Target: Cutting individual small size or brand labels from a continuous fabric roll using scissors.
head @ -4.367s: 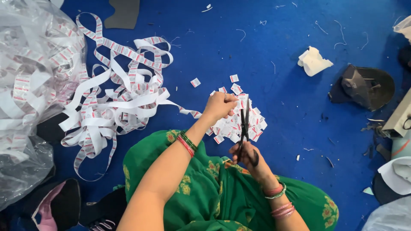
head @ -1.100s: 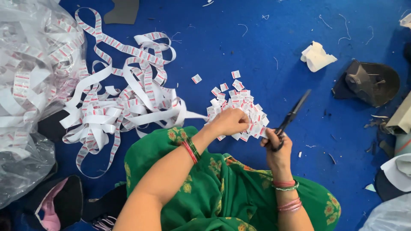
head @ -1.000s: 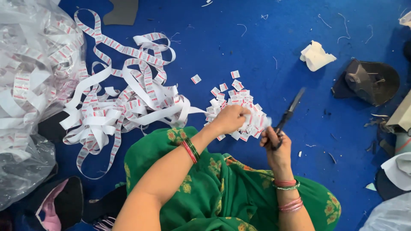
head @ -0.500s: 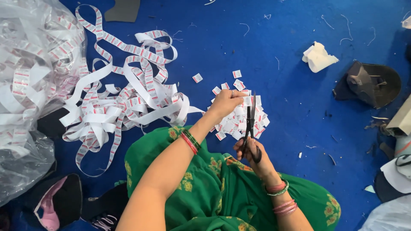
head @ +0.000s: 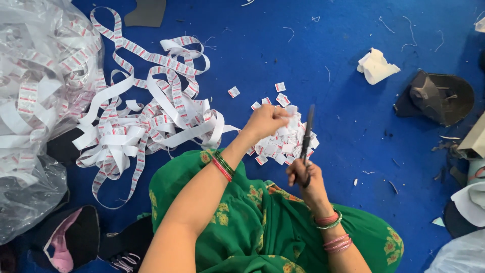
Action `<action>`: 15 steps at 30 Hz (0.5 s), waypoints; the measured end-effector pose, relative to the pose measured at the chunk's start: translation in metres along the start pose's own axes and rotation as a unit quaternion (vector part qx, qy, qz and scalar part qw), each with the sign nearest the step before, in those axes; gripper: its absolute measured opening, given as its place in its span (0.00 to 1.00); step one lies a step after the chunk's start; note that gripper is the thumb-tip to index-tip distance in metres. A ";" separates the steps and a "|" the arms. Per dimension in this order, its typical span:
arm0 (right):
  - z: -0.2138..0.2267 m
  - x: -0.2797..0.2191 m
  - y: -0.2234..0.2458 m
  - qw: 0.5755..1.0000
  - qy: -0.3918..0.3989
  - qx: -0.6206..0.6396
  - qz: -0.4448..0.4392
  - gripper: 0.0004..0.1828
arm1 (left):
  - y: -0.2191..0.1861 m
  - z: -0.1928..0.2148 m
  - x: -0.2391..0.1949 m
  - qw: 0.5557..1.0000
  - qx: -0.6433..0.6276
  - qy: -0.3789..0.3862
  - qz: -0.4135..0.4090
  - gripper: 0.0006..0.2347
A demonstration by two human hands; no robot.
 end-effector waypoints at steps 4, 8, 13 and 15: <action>0.029 0.014 0.012 0.991 -0.039 0.066 0.105 0.13 | -0.004 -0.028 -0.025 0.981 -0.033 0.181 0.060 0.13; 0.063 0.006 0.046 0.981 -0.116 0.051 0.148 0.10 | -0.007 -0.026 -0.032 0.955 0.126 0.234 -0.130 0.22; 0.115 -0.074 0.135 0.917 -0.116 0.251 0.287 0.07 | 0.047 0.043 -0.011 0.831 0.526 0.181 -0.003 0.16; 0.141 -0.101 0.155 0.900 -0.131 0.258 0.325 0.06 | 0.011 0.081 -0.024 0.812 0.567 0.135 0.033 0.16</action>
Point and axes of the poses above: each hand's wrist, its own x-axis towards the middle knuckle, its own z-axis out of the back of the hand, y = z × x, the point moved 5 cm from there along x, towards the middle knuckle, and after that the axes turned 1 degree about -x, right-handed, at the moved point
